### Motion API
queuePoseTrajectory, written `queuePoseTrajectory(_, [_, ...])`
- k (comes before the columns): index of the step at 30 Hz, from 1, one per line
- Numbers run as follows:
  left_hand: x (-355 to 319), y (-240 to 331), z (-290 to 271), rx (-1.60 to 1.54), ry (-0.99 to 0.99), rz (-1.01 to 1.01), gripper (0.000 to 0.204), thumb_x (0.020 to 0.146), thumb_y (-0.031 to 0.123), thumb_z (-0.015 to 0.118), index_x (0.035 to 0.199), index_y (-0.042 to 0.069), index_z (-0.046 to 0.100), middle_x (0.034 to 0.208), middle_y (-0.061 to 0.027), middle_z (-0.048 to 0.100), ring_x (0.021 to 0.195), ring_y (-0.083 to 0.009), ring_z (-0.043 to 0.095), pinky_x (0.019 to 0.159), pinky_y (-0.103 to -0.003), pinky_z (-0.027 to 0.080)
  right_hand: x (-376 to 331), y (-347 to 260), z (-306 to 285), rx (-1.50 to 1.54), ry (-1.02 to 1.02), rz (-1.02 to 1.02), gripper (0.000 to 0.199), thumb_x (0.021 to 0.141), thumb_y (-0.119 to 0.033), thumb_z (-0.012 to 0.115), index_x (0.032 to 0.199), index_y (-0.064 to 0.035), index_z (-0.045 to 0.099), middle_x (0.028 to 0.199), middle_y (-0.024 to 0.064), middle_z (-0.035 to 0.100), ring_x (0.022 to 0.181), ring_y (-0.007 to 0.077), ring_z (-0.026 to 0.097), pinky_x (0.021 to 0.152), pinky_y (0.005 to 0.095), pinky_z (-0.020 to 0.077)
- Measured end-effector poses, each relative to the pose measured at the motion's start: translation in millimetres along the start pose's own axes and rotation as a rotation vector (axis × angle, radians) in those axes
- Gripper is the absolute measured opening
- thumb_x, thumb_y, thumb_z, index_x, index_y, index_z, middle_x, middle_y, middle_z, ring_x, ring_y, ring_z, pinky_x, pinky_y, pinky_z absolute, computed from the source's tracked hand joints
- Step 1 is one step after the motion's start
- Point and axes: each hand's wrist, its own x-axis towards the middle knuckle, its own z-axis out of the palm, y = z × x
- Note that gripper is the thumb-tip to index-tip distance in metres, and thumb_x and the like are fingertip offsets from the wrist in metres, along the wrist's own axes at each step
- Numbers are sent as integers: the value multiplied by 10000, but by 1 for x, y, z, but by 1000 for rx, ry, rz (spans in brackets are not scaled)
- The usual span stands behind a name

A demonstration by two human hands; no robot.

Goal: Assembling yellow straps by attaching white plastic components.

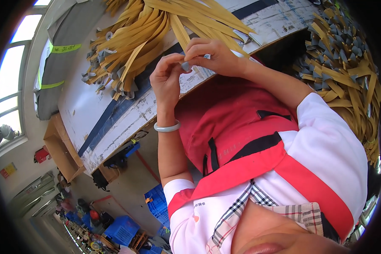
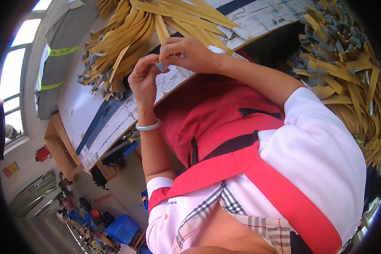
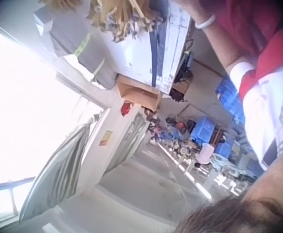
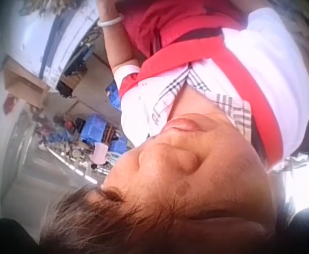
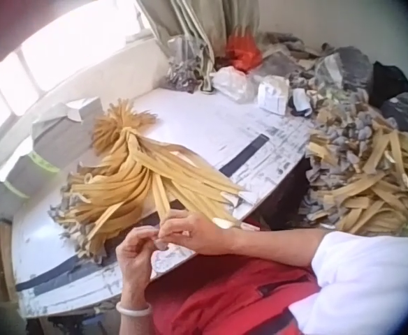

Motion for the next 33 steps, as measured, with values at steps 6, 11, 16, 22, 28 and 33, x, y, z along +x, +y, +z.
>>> queuePoseTrajectory(6, [-1, -1, -1, 370, 102, 198, 145, 836, -136, 602, 906, -19, 649, 869, -82, 662, 751, -139, 641, 686, -245, 519, 1, -12, 0, 377, 63, 407, 115, 926, -108, 684, 982, -30, 621, 890, 12, 583, 768, 79, 584, 668, 235, 486])
queuePoseTrajectory(11, [-5, 5, 4, 583, 110, 305, 144, 799, -127, 624, 892, -19, 642, 864, -121, 654, 742, -196, 664, 678, -264, 521, -10, -16, 12, 180, 38, 362, 153, 945, -161, 672, 954, -26, 603, 780, -4, 576, 680, 63, 552, 621, 216, 462])
queuePoseTrajectory(16, [-8, 13, 8, 761, 36, 368, 69, 828, -51, 650, 855, 5, 621, 849, -124, 637, 720, -302, 646, 659, -352, 521, -9, -17, 7, 373, -26, 554, 139, 944, -141, 661, 921, -25, 589, 797, -2, 578, 672, 63, 551, 616, 215, 464])
queuePoseTrajectory(22, [-22, 14, -5, 853, -74, 208, 73, 839, -37, 643, 832, 29, 612, 876, -118, 629, 740, -339, 632, 646, -374, 506, -19, -8, -7, 420, 15, 578, 142, 948, -171, 654, 921, -48, 590, 781, 2, 568, 666, 72, 586, 623, 216, 516])
queuePoseTrajectory(28, [-26, 21, -115, 387, 785, 60, 123, 965, 37, 598, 1068, -29, 583, 999, -117, 650, 732, -172, 686, 633, -265, 574, -30, 2, -62, 167, 114, 672, 221, 975, -248, 627, 907, -37, 620, 754, -11, 579, 700, 67, 587, 642, 242, 489])
queuePoseTrajectory(33, [-50, 5, -88, 435, 571, 47, 166, 936, -10, 616, 1102, -12, 609, 982, -74, 637, 829, -149, 653, 695, -264, 553, -61, 4, -93, -522, -76, 585, 197, 904, -246, 671, 917, -52, 644, 827, 45, 620, 810, 185, 619, 721, 315, 483])
